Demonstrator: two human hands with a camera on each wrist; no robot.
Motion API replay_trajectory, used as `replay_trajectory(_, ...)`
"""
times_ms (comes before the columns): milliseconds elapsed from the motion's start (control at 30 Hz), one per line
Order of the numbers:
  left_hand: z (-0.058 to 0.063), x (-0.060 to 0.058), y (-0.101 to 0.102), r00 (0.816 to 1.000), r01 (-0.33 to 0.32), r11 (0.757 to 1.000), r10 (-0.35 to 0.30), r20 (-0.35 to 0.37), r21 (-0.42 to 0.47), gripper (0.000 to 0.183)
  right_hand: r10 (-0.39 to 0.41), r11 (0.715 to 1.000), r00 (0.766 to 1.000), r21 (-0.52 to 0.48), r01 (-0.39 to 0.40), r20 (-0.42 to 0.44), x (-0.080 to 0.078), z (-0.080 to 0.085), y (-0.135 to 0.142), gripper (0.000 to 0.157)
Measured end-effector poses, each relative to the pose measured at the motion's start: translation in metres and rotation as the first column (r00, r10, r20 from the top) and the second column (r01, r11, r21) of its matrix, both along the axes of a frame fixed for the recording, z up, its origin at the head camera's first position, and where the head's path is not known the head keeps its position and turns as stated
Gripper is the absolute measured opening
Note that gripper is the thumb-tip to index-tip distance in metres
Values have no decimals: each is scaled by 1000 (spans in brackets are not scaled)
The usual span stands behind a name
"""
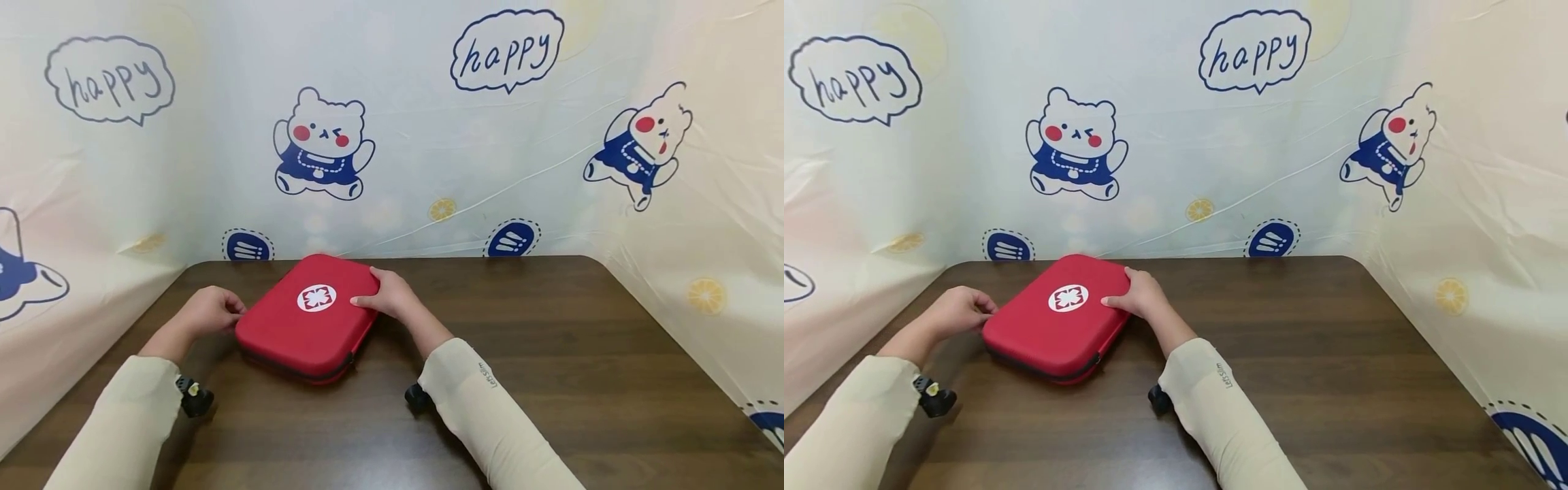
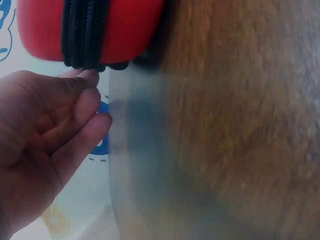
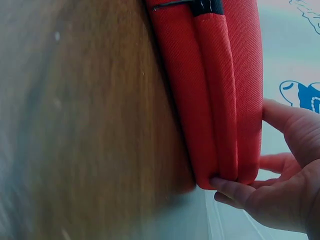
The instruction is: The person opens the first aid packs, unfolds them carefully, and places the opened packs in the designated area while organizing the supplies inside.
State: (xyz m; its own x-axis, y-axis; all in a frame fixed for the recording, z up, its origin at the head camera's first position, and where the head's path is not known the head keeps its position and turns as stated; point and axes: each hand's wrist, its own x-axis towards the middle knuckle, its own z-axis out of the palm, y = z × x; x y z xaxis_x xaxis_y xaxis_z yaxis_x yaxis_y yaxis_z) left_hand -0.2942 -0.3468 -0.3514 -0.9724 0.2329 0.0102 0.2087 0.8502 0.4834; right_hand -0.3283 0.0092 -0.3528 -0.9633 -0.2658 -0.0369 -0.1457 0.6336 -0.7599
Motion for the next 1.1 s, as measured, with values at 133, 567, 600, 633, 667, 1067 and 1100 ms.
replay_trajectory(133,-3,7,-3,999,6,997,-10,53,72,5,1,999,999,39,1,-38,0,0,0,84)
replay_trajectory(567,-8,30,37,980,108,969,-141,139,222,5,-94,995,992,-21,93,-89,8,0,29,64)
replay_trajectory(600,-7,31,41,978,122,968,-156,140,221,5,-65,998,996,-16,64,-64,8,1,33,68)
replay_trajectory(633,-7,33,45,975,139,965,-172,138,222,6,-31,999,999,-8,31,-43,10,3,37,72)
replay_trajectory(667,-6,34,48,973,154,963,-188,137,222,6,1,1000,1000,5,-1,-25,11,4,41,76)
replay_trajectory(1067,-6,50,83,944,292,932,-317,93,213,8,-63,995,993,73,71,-100,21,11,60,52)
replay_trajectory(1100,-6,52,87,942,299,930,-323,86,212,8,-62,991,991,107,75,-119,21,13,60,50)
